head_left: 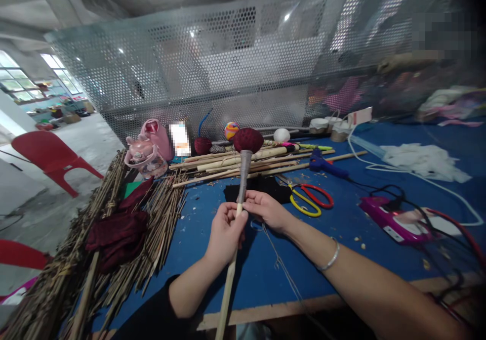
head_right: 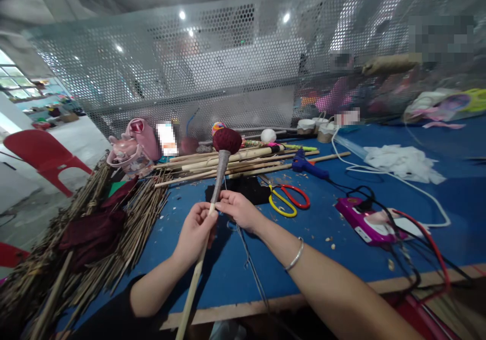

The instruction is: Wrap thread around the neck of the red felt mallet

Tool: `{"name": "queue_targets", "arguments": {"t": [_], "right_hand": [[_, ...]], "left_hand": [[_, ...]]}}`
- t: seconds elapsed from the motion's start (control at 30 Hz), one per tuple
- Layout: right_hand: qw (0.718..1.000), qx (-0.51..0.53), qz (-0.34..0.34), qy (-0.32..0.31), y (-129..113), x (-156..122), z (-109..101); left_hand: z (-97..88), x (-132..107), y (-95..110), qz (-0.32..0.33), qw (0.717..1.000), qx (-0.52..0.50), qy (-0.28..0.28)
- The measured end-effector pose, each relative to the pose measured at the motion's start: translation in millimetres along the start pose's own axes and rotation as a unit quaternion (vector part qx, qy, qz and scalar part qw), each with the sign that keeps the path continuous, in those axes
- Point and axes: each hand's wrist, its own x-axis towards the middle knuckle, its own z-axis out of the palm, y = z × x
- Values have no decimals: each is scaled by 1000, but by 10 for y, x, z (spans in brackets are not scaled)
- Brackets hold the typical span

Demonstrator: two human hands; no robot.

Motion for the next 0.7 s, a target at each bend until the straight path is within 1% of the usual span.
{"name": "queue_targets", "arguments": {"t": [0.1,0.17,0.3,0.37,0.43,0.5,0.6,0.7], "right_hand": [[1000,-2,-2,15,0,8,6],[1000,-2,3,18,-11,5,4],[1000,13,11,5,-30,-9,-6],[1000,6,4,13,-27,-9,-9],[1000,-3,-7,16,-13,-3,-8],[1000,-7,-11,13,6,5,-2],[1000,-10,-7,6,31,13,2],[1000,-28,-9,1,50,30,-26]], "left_hand": [[-25,13,4,2,998,39,48],[-30,27,12,-19,998,31,49],[-10,43,42,-40,999,-31,-9],[1,42,51,-57,996,-48,-43],[4,34,43,-70,995,-50,-55],[2,23,19,-55,997,-25,-38],[-6,18,-20,-10,999,37,4],[-29,54,-12,-10,999,44,6]]}}
